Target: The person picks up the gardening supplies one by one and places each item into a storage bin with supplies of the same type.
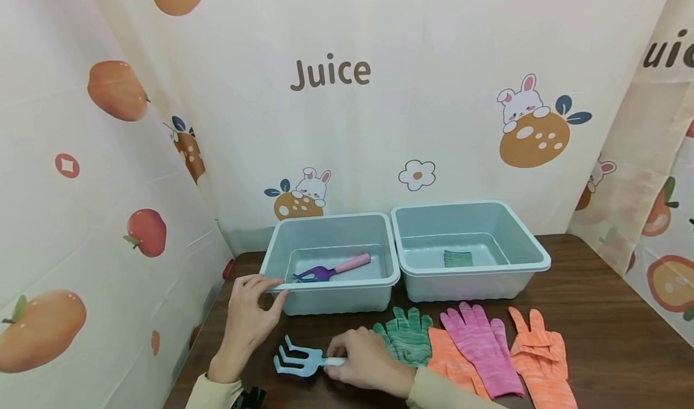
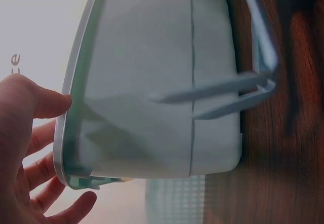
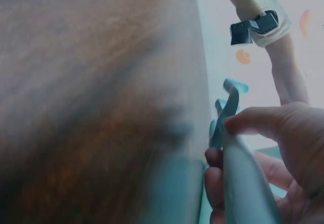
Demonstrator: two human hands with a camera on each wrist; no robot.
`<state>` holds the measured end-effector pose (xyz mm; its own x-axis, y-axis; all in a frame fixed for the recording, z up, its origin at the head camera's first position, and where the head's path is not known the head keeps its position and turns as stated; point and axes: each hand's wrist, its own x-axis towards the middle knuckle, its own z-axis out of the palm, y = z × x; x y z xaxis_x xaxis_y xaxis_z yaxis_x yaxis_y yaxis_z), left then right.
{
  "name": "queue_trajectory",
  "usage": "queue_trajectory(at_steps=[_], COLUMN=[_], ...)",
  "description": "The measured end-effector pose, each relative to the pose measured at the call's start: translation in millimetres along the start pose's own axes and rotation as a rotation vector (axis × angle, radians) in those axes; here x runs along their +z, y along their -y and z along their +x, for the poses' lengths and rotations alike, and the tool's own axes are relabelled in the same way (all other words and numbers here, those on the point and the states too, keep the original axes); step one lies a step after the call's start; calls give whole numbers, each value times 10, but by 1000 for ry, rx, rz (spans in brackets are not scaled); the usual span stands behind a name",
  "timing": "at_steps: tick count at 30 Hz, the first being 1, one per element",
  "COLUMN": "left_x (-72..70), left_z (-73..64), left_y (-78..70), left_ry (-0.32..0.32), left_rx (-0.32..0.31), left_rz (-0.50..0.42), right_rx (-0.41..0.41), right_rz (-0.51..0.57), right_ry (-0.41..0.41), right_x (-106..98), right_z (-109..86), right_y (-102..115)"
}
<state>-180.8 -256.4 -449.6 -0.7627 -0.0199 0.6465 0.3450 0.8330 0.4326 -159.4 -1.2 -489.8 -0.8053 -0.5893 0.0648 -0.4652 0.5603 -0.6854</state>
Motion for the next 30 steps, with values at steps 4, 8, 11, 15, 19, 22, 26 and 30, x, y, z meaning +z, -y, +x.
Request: queue_trajectory(at_steps=[4,8,11,15,19,22,26,30], left_x=[1,1,-1,-3,-3,-4,-5,-1], left_z=[-5,-3,-4,-6,-7,-5,-4,-7], left_y=[-4,-3,-3,-6,-6,-7,-6,3], left_ry=[1,-3,1,9,14,18,20,21], left_rx=[-6,-5,-10,-19,-24,-27,-27,-25], left_rz=[2,-1,1,4,7,8,8,10], right_rx=[-23,-55,-85,-116,-137,-158,-169,-164], right_rz=[83,177,218,230,225,238,243,253], right_ry=[20,52,59,44,41,43,43,39], right_x=[-61,-110,-138,-176,-216,-255,-301,-347], right_z=[8,10,14,23,25,24,26,33], right_y=[-26,-44,-56,-70,-75,-70,-58,-42])
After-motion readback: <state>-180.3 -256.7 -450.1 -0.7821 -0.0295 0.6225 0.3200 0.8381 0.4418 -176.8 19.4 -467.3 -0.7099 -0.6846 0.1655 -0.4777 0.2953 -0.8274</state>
